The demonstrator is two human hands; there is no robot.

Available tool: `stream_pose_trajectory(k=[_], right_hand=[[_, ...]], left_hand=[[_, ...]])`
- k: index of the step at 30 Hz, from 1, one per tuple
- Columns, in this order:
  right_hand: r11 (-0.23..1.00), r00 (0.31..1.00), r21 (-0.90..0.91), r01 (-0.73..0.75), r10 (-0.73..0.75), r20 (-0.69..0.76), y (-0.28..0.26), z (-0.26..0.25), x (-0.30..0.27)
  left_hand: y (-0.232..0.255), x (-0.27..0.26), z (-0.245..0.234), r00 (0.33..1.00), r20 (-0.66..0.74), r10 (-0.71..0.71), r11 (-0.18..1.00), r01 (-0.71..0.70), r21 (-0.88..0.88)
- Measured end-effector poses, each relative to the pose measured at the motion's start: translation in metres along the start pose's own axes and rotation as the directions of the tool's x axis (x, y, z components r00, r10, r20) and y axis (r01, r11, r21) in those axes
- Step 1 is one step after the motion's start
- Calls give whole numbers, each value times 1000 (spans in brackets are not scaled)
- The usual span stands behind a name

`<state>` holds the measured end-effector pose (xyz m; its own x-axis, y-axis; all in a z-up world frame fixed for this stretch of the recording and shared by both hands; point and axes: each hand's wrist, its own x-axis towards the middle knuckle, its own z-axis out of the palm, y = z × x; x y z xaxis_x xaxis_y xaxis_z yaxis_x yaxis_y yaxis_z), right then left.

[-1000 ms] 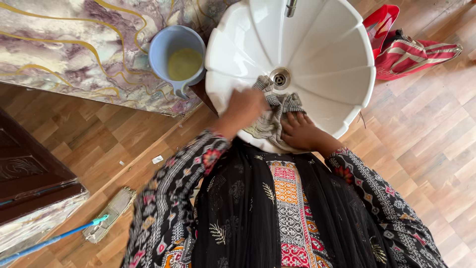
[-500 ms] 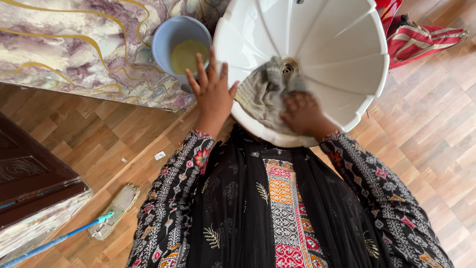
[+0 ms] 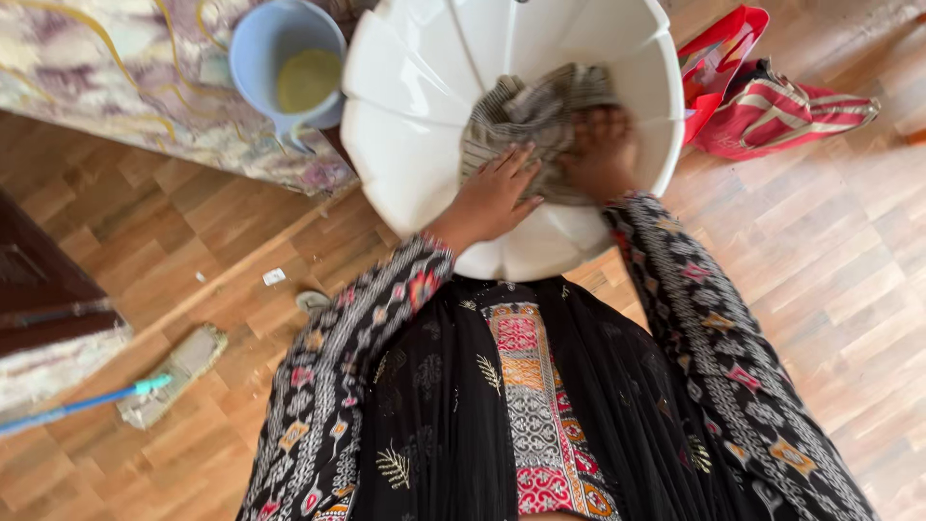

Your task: The person scrubs a white pedestal sink with a blue brush and water, then wipes the basin dry with a grey cloth. The task involves scrubbing the interior surface and the drain area, followed by drying the sink with a towel.

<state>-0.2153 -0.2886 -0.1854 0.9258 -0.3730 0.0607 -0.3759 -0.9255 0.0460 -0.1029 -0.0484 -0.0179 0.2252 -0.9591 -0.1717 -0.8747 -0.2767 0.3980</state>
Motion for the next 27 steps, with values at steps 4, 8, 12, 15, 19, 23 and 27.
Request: stream_pose_trajectory(k=[4, 8, 12, 15, 19, 23, 27], right_hand=[[881, 772, -139, 452, -307, 557, -50, -55, -19], [896, 703, 243, 371, -442, 558, -50, -91, -31], [740, 685, 513, 435, -642, 344, -38, -91, -58], [782, 780, 466, 413, -569, 262, -27, -106, -87], [929, 888, 267, 256, -335, 315, -21, -118, -99], [996, 977, 48, 77, -85, 197, 0, -109, -82], [999, 994, -33, -5, 9, 106, 25, -95, -52]], left_hand=[[-4, 14, 27, 976, 85, -202, 977, 194, 94], [14, 2, 31, 813, 397, -426, 903, 408, 133], [52, -35, 24, 710, 546, -445, 878, 467, 108], [67, -37, 19, 701, 587, -405, 880, 472, 44], [71, -10, 34, 728, 601, -331, 916, 400, 21], [72, 39, 60, 755, 613, -232, 936, 345, -71], [50, 90, 92, 895, 400, -196, 952, 271, -140]])
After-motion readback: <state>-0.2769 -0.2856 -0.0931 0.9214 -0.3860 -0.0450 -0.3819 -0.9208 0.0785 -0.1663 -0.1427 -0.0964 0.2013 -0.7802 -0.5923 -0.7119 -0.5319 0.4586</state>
